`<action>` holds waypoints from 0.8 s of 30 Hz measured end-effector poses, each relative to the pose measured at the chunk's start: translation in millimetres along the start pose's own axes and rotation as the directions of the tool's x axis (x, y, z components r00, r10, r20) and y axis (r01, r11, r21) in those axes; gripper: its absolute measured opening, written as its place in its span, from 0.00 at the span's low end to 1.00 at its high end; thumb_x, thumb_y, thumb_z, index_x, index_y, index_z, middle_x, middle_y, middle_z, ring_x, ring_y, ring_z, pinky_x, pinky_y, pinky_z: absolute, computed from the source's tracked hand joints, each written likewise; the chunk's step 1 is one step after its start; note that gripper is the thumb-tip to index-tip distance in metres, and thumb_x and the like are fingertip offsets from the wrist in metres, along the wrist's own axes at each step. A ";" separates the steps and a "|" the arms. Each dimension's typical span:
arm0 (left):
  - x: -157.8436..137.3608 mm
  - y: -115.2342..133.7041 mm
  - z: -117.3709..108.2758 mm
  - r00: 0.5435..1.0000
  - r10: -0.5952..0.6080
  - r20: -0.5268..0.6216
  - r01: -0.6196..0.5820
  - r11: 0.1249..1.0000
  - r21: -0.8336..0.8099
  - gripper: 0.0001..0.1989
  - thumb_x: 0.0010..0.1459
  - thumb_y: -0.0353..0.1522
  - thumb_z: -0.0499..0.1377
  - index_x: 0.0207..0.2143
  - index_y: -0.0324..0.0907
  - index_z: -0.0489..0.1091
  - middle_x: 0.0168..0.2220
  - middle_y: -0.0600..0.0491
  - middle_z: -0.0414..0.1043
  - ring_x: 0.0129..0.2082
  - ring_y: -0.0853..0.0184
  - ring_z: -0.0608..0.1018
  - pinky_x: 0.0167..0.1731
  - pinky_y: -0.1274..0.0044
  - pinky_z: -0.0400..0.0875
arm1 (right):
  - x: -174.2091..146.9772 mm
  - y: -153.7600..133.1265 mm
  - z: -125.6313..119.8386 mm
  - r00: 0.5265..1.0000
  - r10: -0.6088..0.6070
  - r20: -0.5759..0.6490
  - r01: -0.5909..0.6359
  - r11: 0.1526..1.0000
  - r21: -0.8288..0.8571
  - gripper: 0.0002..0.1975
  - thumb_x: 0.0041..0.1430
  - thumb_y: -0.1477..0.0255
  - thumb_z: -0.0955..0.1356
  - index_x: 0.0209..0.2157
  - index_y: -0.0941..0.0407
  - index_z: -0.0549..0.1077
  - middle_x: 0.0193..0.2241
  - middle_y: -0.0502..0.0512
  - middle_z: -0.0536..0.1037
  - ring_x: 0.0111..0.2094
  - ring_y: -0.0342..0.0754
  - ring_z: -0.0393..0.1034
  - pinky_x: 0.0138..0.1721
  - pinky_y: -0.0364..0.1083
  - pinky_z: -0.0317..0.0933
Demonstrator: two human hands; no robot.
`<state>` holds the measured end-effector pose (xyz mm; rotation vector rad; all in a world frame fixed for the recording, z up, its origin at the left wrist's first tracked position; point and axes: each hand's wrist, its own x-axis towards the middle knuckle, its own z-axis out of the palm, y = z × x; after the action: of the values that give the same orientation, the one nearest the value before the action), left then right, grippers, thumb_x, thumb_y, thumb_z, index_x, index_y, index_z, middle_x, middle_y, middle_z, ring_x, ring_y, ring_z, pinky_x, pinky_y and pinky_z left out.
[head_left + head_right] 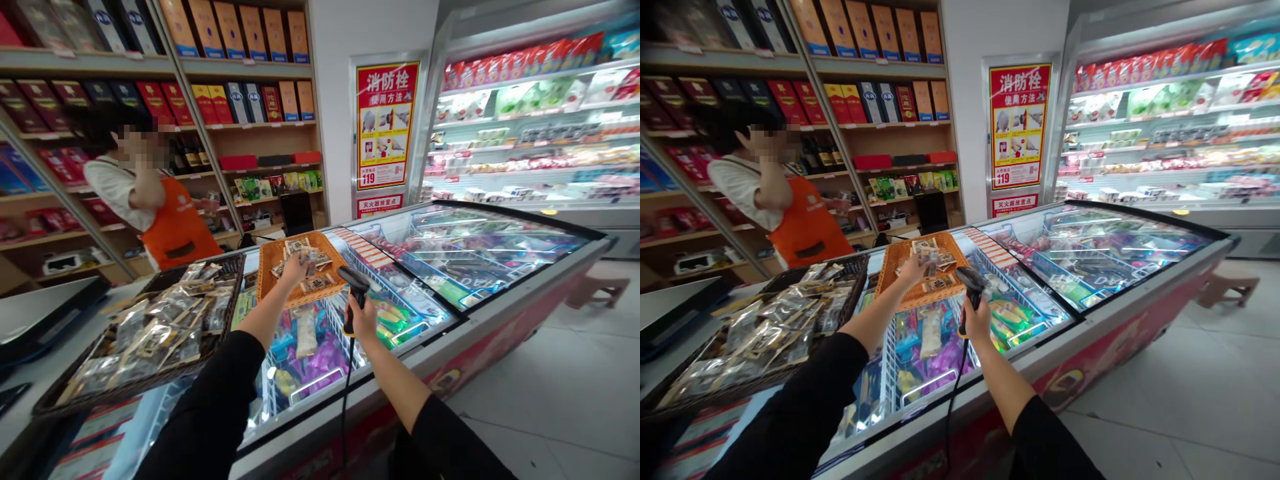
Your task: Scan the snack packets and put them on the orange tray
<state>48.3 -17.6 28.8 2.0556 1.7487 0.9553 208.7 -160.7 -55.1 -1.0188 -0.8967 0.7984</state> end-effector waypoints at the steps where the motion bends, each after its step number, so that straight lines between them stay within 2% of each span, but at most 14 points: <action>1: -5.2 -8.3 -14.7 1.000 -0.010 -0.024 0.008 0.995 -0.095 0.10 0.53 0.36 0.60 0.35 0.40 0.72 0.32 0.46 0.76 0.34 0.60 0.78 0.33 0.74 0.69 | -2.6 -1.5 1.4 1.000 -0.014 0.023 0.014 1.000 -0.007 0.17 0.54 0.54 0.66 0.27 0.52 0.60 0.14 0.43 0.64 0.12 0.42 0.59 0.14 0.42 0.55; 5: -38.6 -48.0 -74.1 0.992 -0.074 -0.105 0.027 0.917 -0.397 0.15 0.45 0.43 0.64 0.31 0.41 0.73 0.20 0.55 0.70 0.24 0.66 0.74 0.26 0.77 0.67 | -19.1 -8.3 24.6 0.983 -0.056 0.175 0.063 0.997 -0.033 0.15 0.56 0.57 0.66 0.28 0.53 0.62 0.13 0.42 0.64 0.12 0.42 0.59 0.15 0.42 0.56; 8: -70.3 -77.2 -105.5 0.974 -0.116 -0.196 0.017 0.893 -0.449 0.17 0.44 0.44 0.65 0.29 0.40 0.73 0.20 0.55 0.69 0.25 0.66 0.74 0.26 0.77 0.68 | -40.6 -12.6 57.4 0.947 -0.047 0.317 0.062 0.997 -0.036 0.14 0.56 0.57 0.66 0.29 0.53 0.64 0.13 0.42 0.66 0.12 0.42 0.60 0.16 0.42 0.56; 10: -89.4 -93.8 -115.9 0.961 -0.131 -0.243 0.010 0.895 -0.445 0.17 0.46 0.44 0.64 0.30 0.40 0.72 0.21 0.54 0.70 0.27 0.64 0.75 0.28 0.76 0.69 | -58.1 -12.7 78.1 0.925 -0.047 0.376 0.069 0.997 -0.046 0.14 0.57 0.58 0.66 0.28 0.53 0.64 0.12 0.42 0.65 0.12 0.43 0.60 0.17 0.42 0.57; 14: -110.7 -114.1 -116.5 0.936 -0.183 -0.299 0.022 0.882 -0.471 0.15 0.51 0.43 0.60 0.31 0.40 0.71 0.24 0.53 0.73 0.29 0.63 0.77 0.30 0.74 0.71 | -87.2 -4.6 99.2 0.904 -0.076 0.420 0.143 0.981 -0.131 0.12 0.57 0.60 0.65 0.30 0.54 0.68 0.12 0.43 0.66 0.13 0.44 0.61 0.19 0.42 0.57; 18: -109.5 -116.8 -108.8 0.940 -0.168 -0.295 -0.006 0.861 -0.509 0.12 0.51 0.40 0.60 0.32 0.40 0.70 0.27 0.52 0.75 0.33 0.63 0.78 0.33 0.73 0.72 | -95.8 1.8 97.8 0.882 -0.094 0.462 0.213 0.953 -0.214 0.11 0.57 0.60 0.65 0.32 0.54 0.69 0.14 0.45 0.68 0.16 0.45 0.64 0.20 0.43 0.57; 24: -103.8 -118.7 -103.7 0.949 -0.139 -0.282 -0.060 0.799 -0.598 0.11 0.51 0.37 0.60 0.34 0.40 0.69 0.33 0.49 0.77 0.39 0.61 0.78 0.39 0.72 0.72 | -93.0 -0.9 94.4 0.893 -0.075 0.443 0.207 0.944 -0.257 0.12 0.58 0.60 0.64 0.31 0.54 0.68 0.15 0.46 0.68 0.17 0.47 0.65 0.20 0.43 0.57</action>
<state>-114.2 -110.2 3.6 1.5019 1.3446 1.6456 85.3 -208.8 -52.6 -1.0385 -1.4930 0.7897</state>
